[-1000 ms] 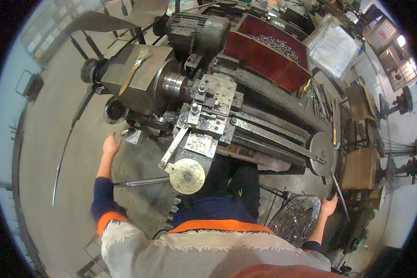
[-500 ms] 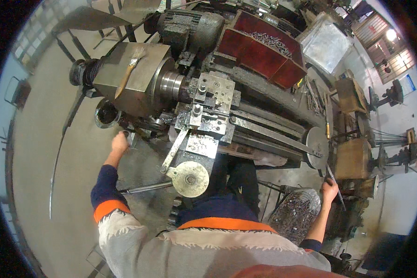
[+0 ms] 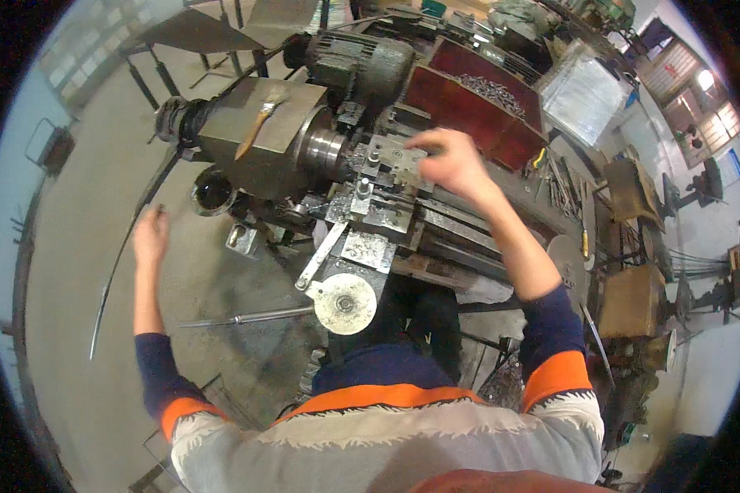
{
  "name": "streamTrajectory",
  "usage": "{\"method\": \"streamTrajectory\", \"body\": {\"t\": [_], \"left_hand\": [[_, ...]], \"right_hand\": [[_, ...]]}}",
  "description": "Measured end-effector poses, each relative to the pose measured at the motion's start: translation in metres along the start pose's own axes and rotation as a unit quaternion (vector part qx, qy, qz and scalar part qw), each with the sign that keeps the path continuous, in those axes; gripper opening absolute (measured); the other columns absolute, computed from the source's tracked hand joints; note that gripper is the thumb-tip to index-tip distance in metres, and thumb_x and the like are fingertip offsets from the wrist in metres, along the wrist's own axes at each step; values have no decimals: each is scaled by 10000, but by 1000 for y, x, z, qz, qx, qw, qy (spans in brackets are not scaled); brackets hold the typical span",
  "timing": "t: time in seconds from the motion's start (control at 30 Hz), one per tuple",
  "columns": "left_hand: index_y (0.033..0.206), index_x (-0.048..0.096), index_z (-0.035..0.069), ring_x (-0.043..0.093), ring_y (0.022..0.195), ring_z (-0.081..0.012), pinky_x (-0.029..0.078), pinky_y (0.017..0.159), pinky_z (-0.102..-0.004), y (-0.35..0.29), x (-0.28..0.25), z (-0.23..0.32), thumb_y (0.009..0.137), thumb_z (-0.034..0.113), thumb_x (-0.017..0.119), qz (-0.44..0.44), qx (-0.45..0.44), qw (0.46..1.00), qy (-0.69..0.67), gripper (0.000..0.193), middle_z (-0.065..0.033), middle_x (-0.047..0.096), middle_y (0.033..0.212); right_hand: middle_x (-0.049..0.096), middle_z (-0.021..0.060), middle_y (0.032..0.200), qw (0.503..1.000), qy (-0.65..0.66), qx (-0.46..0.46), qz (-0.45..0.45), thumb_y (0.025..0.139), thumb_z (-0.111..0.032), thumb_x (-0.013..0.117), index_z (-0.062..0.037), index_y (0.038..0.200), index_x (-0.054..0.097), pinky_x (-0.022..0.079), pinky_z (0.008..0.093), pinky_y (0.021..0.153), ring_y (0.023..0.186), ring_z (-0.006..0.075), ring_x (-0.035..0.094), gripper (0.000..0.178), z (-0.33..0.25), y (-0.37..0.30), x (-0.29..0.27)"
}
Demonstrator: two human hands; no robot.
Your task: The person operates a metal lathe, repeatedly loading small cylindrical metal rods into the chuck, machining them, and removing the finished pieces. The person places the finished parts into a metal basket and continues the cycle with new rods.
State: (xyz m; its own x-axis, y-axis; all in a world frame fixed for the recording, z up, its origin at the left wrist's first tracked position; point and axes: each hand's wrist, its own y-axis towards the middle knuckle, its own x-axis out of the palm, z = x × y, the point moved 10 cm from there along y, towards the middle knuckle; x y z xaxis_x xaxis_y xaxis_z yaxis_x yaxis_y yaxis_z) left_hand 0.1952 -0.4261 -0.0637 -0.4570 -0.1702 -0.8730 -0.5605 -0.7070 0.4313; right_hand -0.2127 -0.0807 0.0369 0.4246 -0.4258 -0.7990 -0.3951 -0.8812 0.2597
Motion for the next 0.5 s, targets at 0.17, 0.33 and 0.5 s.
{"method": "streamTrajectory", "body": {"t": [0.17,0.33,0.5], "left_hand": [[1138,551,71,595,922,-314,464,789,-408,-59,-57,-162,857,361,510,-131,-217,948,194,406,-180,618,976],[875,574,59,603,805,-353,469,671,-443,-104,-54,-99,799,466,542,-32,-239,958,156,415,-165,630,850],[872,575,65,609,801,-368,475,689,-457,-128,-68,-13,759,464,576,-65,-302,936,171,414,-176,632,836]], "right_hand": [[638,183,752,991,-30,21,-126,541,-209,581,-55,804,691,492,337,721,724,301,629,324,-42,66,83],[633,177,706,986,-103,57,-118,531,-226,590,-37,724,680,491,352,690,697,313,629,285,-20,75,107],[632,196,736,985,-83,64,-138,527,-221,604,-5,731,666,493,362,700,734,321,630,303,-33,70,106]]}}
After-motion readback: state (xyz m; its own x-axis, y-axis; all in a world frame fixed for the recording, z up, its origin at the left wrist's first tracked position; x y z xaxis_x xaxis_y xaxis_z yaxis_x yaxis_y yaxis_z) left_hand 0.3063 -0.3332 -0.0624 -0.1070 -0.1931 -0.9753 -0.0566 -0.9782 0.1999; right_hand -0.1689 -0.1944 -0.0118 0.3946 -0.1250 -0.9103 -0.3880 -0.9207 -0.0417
